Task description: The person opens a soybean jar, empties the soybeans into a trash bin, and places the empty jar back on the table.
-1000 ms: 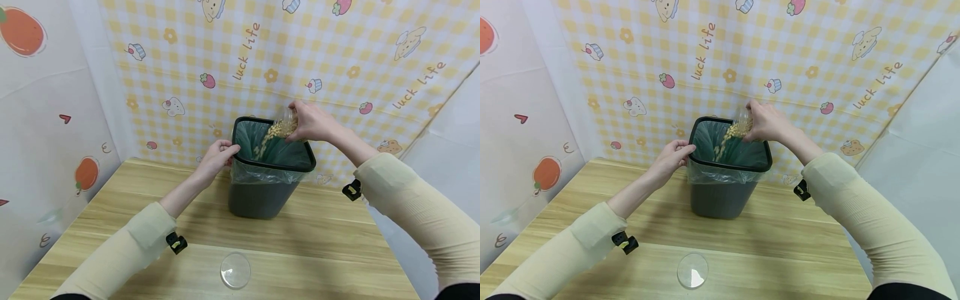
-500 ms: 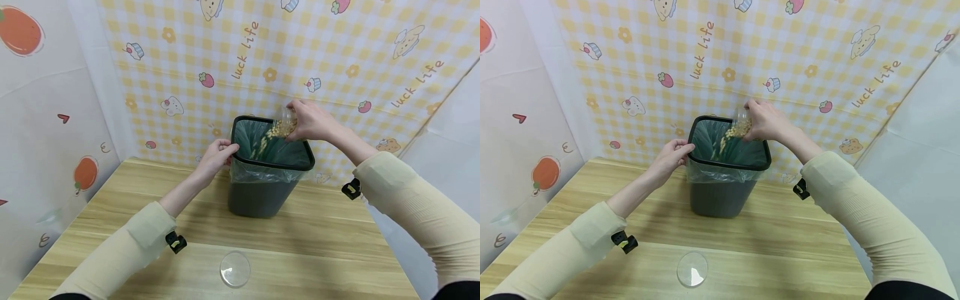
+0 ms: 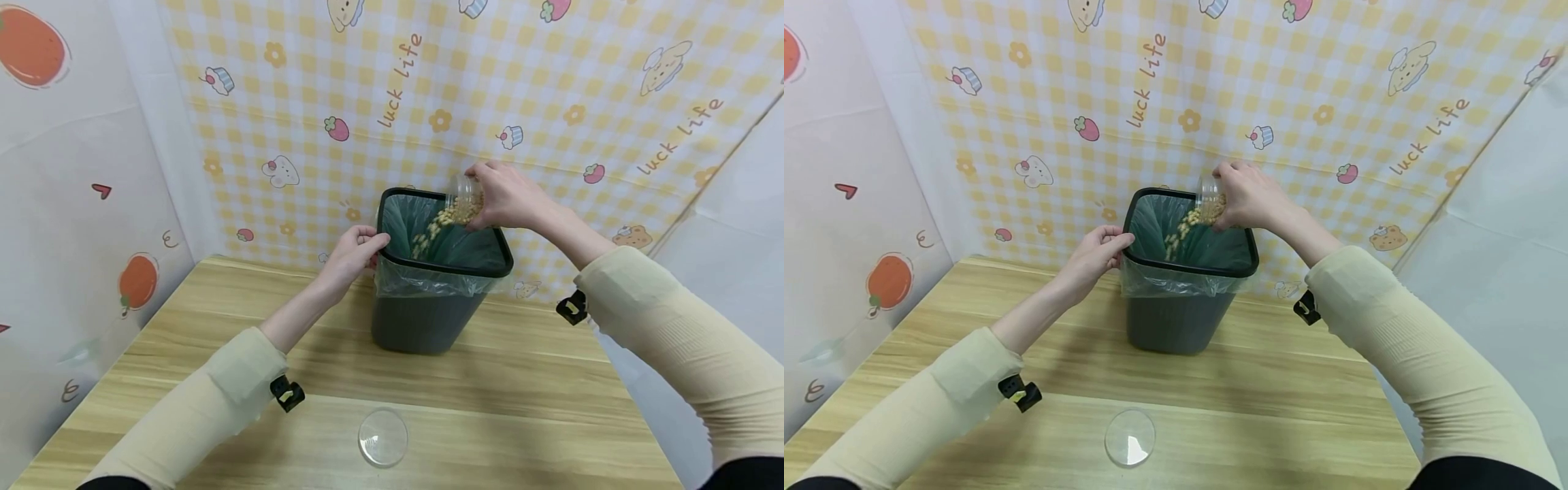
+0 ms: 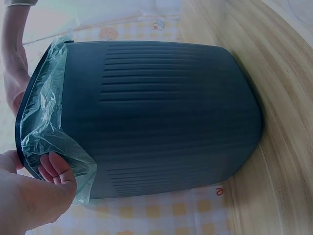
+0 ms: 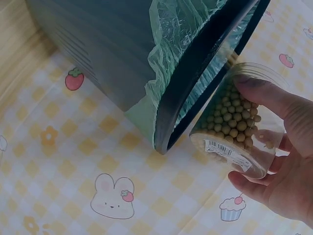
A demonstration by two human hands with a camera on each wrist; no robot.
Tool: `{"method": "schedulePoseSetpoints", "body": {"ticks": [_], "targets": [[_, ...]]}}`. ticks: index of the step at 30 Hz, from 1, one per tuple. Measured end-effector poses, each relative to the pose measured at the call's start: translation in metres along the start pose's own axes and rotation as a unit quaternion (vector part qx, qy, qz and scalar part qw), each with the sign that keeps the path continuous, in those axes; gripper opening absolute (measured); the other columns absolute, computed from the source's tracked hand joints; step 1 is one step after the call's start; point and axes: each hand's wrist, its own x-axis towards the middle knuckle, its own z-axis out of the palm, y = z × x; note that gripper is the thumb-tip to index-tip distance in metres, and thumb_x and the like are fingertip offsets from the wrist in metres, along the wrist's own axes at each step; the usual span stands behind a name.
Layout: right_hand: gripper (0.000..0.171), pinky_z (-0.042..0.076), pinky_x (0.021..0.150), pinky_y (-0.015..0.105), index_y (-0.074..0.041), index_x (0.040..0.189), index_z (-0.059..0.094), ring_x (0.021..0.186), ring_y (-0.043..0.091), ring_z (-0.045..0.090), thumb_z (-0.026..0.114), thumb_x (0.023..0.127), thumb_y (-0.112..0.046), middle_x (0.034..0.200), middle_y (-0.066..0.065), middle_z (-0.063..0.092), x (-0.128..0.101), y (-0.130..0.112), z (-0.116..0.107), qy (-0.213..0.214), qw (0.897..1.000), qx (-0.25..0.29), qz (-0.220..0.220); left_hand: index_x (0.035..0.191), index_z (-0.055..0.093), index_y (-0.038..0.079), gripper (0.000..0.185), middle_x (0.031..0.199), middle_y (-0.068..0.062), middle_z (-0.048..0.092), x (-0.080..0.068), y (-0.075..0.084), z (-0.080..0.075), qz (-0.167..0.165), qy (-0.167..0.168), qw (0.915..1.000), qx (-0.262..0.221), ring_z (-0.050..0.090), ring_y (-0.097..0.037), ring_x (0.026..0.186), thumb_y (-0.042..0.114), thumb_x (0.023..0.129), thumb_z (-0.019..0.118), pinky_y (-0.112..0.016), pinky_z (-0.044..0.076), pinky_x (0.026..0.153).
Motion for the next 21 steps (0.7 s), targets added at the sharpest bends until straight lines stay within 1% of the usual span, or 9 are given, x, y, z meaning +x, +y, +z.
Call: {"method": "schedulePoseSetpoints", "body": {"ticks": [4,10,16,21], "targets": [[0.092,0.043,0.110,0.059,0.001,0.147,0.047,0.136,0.045,0.047,0.092,0.073,-0.029,0.148,0.026,0.050,0.0000,-0.0015,-0.0008,-0.005,1.000,-0.004,0.004,0.133,0.047,0.002,0.046,0.087,0.001,0.057,0.0007,-0.0004,0.0002,0.001,0.000,1.0000,0.002,0.056,-0.015,0.077,0.031,0.100,0.061,-0.025,0.051,0.075],[0.093,0.041,0.112,0.060,0.001,0.149,0.046,0.138,0.046,0.045,0.092,0.073,-0.028,0.150,0.027,0.047,-0.0006,-0.0041,-0.0018,-0.008,1.000,-0.007,0.008,0.133,0.047,0.001,0.046,0.088,0.001,0.057,0.0011,-0.0003,0.0001,0.004,0.002,1.0000,-0.002,0.056,-0.014,0.078,0.030,0.100,0.061,-0.032,0.051,0.084],[0.093,0.035,0.117,0.061,-0.001,0.150,0.045,0.144,0.048,0.038,0.092,0.074,-0.027,0.153,0.027,0.045,-0.0011,-0.0052,-0.0016,-0.011,1.000,-0.016,0.009,0.133,0.047,0.002,0.045,0.088,0.001,0.057,0.0018,-0.0005,0.0001,0.003,0.002,1.0000,-0.001,0.056,-0.014,0.079,0.030,0.101,0.061,-0.033,0.052,0.085],[0.094,0.033,0.119,0.061,-0.001,0.150,0.045,0.143,0.049,0.038,0.092,0.073,-0.027,0.153,0.028,0.045,-0.0014,-0.0060,-0.0010,-0.009,1.000,-0.025,0.004,0.133,0.047,0.002,0.045,0.087,0.001,0.057,0.0008,-0.0002,0.0002,0.002,0.001,1.0000,0.000,0.056,-0.014,0.078,0.030,0.100,0.061,-0.031,0.051,0.083]]}}
